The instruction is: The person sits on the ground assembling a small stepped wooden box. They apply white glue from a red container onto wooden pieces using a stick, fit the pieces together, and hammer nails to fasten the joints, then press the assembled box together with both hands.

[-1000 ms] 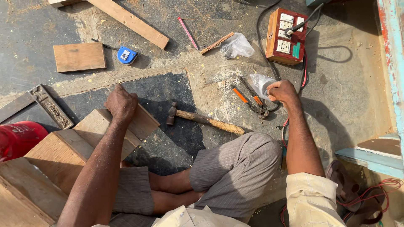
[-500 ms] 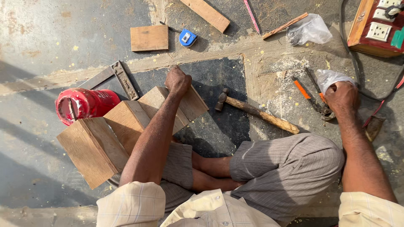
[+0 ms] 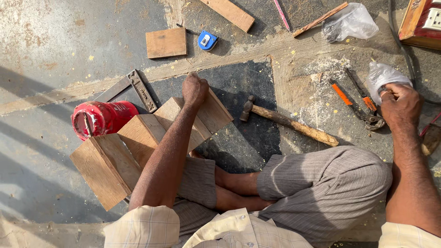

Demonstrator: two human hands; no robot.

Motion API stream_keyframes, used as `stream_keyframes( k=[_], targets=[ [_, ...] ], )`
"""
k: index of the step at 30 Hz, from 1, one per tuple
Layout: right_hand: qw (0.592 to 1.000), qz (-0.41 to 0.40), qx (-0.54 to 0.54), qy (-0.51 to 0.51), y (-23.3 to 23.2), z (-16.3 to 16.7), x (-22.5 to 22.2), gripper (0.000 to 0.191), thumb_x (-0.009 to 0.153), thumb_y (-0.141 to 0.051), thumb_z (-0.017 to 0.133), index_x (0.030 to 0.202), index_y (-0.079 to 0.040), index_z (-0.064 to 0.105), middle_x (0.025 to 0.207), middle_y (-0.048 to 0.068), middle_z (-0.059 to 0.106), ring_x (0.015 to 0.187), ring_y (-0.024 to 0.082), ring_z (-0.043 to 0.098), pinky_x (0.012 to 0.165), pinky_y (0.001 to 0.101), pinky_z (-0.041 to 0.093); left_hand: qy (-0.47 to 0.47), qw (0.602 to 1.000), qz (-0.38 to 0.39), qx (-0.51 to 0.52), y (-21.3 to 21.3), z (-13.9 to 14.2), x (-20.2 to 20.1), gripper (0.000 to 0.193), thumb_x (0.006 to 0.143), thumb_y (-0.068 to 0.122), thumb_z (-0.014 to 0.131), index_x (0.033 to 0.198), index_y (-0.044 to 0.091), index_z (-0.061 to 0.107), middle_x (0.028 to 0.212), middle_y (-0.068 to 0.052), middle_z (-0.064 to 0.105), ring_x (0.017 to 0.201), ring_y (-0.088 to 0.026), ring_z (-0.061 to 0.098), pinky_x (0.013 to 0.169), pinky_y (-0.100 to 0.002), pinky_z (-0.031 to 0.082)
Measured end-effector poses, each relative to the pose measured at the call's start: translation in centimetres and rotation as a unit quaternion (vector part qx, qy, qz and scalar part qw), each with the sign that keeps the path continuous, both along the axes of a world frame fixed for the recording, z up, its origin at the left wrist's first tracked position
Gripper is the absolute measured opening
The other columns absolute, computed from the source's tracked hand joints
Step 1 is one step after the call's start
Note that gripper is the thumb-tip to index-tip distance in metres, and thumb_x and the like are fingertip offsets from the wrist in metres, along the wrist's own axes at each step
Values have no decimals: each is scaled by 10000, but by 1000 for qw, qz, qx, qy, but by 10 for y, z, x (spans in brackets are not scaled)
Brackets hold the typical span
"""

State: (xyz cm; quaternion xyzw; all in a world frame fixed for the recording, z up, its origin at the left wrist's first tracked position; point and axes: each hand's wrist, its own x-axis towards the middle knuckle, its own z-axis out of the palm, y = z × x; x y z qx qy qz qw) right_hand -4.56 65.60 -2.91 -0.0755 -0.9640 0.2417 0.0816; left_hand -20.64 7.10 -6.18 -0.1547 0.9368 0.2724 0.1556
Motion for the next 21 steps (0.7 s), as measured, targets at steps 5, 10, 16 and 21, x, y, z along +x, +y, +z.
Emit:
stream_keyframes(
  k=[5,10,16,21],
  targets=[
    [994,-95,43,-31,-7,28,16,273,977,37,577,1220,53,701,1061,184,762,932,222,747,897,332,597,28,981,-169,-88,8,30,19,198,951,223,685,1061,60,702,1327,-240,575,1324,-456,425,1076,-666,301],
    [979,-134,-147,49,-72,106,35,409,1024,67,595,1432,77,613,1037,175,711,868,228,668,808,340,540,-17,882,-468,-59,9,66,44,200,848,184,769,1045,200,801,1472,-141,503,1482,-422,206,1149,-671,136],
    [812,-94,-563,122,-206,149,40,137,1135,-96,708,1142,11,623,975,190,743,846,242,754,792,381,643,10,810,-577,-106,21,86,53,254,831,225,790,1081,270,804,1486,-113,520,1487,-346,274,1205,-618,158],
    [712,-151,-684,-34,-315,105,5,152,967,-172,758,1016,-42,697,945,91,749,824,154,702,720,276,554,-55,927,-360,88,51,93,70,235,922,206,739,1151,152,740,1273,-74,673,1175,-230,612,1009,-423,505]
  ],
)
